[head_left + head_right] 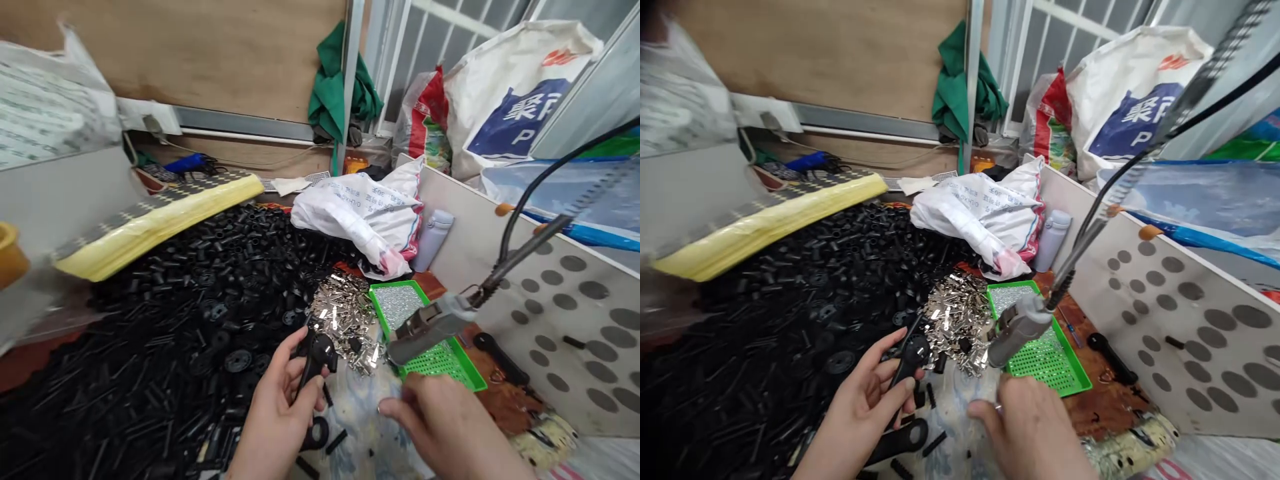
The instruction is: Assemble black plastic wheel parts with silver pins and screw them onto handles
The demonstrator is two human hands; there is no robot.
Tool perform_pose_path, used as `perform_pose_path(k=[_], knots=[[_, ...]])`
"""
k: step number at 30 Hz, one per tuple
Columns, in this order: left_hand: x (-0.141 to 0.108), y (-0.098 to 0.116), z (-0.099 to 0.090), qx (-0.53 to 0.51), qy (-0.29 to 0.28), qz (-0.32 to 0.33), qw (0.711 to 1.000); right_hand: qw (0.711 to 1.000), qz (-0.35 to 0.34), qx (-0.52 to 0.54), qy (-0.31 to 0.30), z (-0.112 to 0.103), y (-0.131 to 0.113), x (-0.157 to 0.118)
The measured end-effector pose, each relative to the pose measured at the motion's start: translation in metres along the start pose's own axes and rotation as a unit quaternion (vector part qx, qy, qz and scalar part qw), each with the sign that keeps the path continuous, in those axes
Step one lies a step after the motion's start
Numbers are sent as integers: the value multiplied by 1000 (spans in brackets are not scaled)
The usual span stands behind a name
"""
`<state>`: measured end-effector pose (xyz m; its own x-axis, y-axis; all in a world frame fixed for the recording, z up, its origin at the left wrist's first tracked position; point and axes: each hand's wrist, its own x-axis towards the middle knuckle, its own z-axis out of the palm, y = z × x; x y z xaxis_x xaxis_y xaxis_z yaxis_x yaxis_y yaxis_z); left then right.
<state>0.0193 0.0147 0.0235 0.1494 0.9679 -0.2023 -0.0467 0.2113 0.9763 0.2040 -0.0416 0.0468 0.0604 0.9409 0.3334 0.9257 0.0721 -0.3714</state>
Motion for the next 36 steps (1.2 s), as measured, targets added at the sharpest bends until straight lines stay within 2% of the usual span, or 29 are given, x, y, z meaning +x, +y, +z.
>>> perform_pose_path(k=[1,2,5,8,13,17,24,27,30,36], knots=[[-3,0,-5,6,11,11,1000,997,-39,44,-55,4,-11,-2],[-5,-1,-10,12,18,21,1000,992,-56,90,-74,9,-24,-1],[-13,-4,-24,20,25,44,999,984,-60,167,-7,31,-60,13],[-22,-7,-36,58,32,56,996,975,-60,209,-43,52,-79,29],[-33,-15,-46,122,97,77,985,960,-126,224,-112,65,-87,35],[-35,-20,-52,119,117,77,983,951,-182,215,-127,66,-94,37],[-33,-25,-73,72,29,26,997,931,-294,155,-151,64,-94,44],[-32,-29,-76,55,14,18,998,924,-320,136,-159,62,-92,47],[-32,-29,-73,40,22,37,998,929,-305,139,-154,65,-92,48],[-32,-24,-59,93,95,79,988,964,-169,179,-101,79,-98,38]])
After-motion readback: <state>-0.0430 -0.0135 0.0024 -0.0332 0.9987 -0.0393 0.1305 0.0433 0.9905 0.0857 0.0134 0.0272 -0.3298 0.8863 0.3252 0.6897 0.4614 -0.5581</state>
